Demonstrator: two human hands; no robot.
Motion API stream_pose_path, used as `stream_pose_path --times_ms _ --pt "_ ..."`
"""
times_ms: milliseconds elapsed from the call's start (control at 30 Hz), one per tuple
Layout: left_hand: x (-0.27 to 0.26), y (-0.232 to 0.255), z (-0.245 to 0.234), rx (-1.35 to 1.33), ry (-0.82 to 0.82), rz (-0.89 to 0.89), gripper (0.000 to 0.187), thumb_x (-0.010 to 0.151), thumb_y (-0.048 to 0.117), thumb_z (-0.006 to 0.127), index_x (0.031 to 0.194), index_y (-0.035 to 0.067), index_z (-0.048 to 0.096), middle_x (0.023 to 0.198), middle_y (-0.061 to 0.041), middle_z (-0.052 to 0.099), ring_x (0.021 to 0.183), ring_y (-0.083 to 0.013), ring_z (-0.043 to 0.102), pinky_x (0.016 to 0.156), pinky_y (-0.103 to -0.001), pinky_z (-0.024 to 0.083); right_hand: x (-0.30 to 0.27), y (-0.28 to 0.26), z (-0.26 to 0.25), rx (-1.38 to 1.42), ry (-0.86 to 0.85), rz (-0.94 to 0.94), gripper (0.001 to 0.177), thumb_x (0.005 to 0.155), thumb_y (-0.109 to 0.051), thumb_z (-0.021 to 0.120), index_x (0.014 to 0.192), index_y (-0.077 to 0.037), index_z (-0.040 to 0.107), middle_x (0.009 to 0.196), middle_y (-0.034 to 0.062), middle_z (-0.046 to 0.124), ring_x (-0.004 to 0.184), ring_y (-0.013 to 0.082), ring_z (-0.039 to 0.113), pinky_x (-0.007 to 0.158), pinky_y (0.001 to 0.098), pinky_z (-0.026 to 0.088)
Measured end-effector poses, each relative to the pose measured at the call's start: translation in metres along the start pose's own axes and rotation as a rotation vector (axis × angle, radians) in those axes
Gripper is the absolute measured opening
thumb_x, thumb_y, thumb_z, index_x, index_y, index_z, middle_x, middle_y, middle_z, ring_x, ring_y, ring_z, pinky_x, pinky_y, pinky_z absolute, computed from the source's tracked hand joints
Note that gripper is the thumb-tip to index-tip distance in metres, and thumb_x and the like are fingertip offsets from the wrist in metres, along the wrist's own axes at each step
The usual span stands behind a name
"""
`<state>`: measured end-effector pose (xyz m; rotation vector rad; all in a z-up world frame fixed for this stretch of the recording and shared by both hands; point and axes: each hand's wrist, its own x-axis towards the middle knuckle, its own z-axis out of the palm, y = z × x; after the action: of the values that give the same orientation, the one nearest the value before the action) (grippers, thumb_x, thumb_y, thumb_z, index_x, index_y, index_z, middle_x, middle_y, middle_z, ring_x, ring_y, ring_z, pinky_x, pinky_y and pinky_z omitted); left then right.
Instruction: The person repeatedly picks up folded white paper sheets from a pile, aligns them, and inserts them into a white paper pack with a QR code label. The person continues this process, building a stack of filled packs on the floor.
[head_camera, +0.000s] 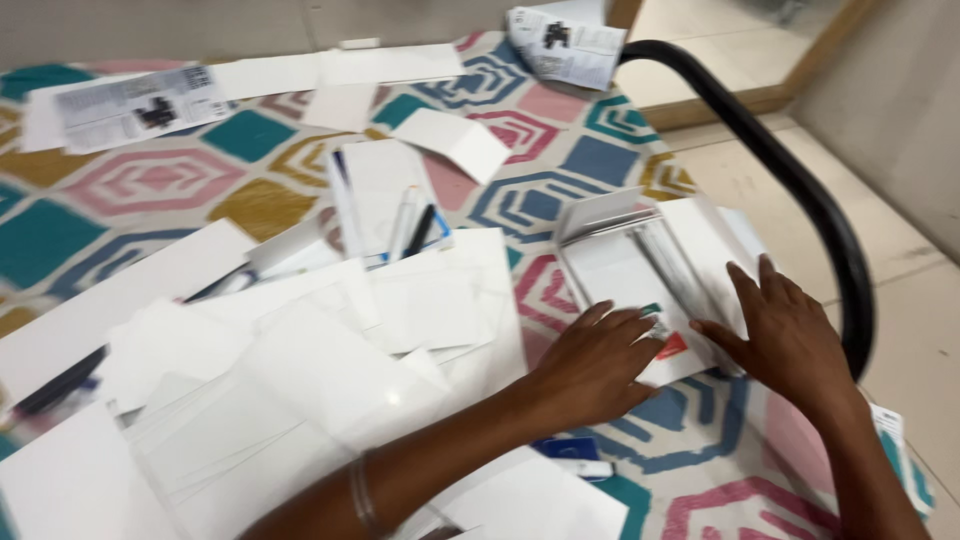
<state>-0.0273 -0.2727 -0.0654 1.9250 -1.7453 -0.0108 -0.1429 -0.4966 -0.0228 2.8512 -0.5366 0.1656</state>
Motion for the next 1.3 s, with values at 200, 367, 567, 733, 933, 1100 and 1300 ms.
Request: stream_pose_path --times_ms 200,367,567,733,933,1100,1300 --pt "-0.161 -0.034 -0.129 0.088 -0.072 -0.144 0.060 0.088 0.039 0.073 0.135 0.004 0.060 0.138 -0.012 0.062 0.138 -0.0265 0.048 0.126 -0.061 0.006 0.004 -0.131 -0.082 0.292 -0.406 -0.245 0.078 0.082 -0.061 0.068 0.149 -0.021 0.055 0.137 0.0106 0.064 0.115 0.0293 0.068 0.098 0.0410 0.055" --pt "-0.246 -0.043 -0.204 0.241 -0.264 -0.377 0.128 0.061 0.061 0.089 0.160 0.011 0.024 0.164 -0.020 0.022 0.154 -0.0346 0.011 0.118 -0.066 -0.005 0.021 -0.230 -0.102 0.343 -0.436 -0.689 0.080 0.086 -0.063 0.066 0.150 -0.018 0.050 0.146 0.0109 0.055 0.128 0.0309 0.056 0.103 0.0437 0.048" --pt "-0.250 -0.057 -0.195 0.247 -0.399 -0.627 0.142 0.059 0.065 0.089 0.164 0.019 0.004 0.172 -0.017 0.000 0.154 -0.0349 -0.006 0.119 -0.063 -0.006 0.023 -0.300 -0.094 0.301 -0.480 -0.773 0.120 0.070 -0.067 0.084 0.156 -0.010 0.023 0.157 0.0143 0.037 0.141 0.0328 0.040 0.113 0.0434 0.039" --pt "-0.248 -0.067 -0.182 0.150 -0.270 -0.684 0.145 0.057 0.071 0.088 0.164 0.018 0.006 0.171 -0.020 0.001 0.154 -0.0372 -0.002 0.121 -0.059 0.000 0.024 -0.278 -0.107 0.211 -0.751 -0.616 0.129 0.060 -0.052 0.086 0.165 -0.026 0.015 0.164 0.0027 0.025 0.141 0.0234 0.045 0.108 0.0365 0.048" --pt "-0.249 -0.060 -0.180 0.197 -0.276 -0.727 0.141 0.060 0.071 0.086 0.164 0.017 0.007 0.168 -0.024 0.014 0.152 -0.0390 0.010 0.122 -0.054 0.004 0.023 -0.269 -0.112 0.203 -0.769 -0.480 0.118 0.068 -0.063 0.082 0.162 -0.022 0.022 0.155 0.0079 0.037 0.120 0.0276 0.060 0.100 0.0387 0.053" --pt "-0.245 -0.050 -0.178 0.199 -0.264 -0.698 0.120 0.065 0.057 0.087 0.160 0.015 0.027 0.165 -0.016 0.028 0.150 -0.0321 0.024 0.123 -0.050 0.011 0.025 -0.263 -0.095 0.128 -0.788 -0.460 0.067 0.082 -0.072 0.067 0.100 -0.009 0.077 0.081 0.0120 0.075 0.075 0.0242 0.070 0.072 0.0378 0.053" --pt "-0.239 -0.039 -0.176 0.074 -0.262 -0.753 0.092 0.071 0.036 0.089 0.148 0.017 0.043 0.160 -0.010 0.033 0.147 -0.0298 0.032 0.118 -0.042 0.032 0.036 -0.269 -0.054 0.477 -0.807 -0.481 0.060 0.079 -0.058 0.078 0.094 0.001 0.074 0.074 0.0144 0.071 0.066 0.0244 0.064 0.060 0.0373 0.045"
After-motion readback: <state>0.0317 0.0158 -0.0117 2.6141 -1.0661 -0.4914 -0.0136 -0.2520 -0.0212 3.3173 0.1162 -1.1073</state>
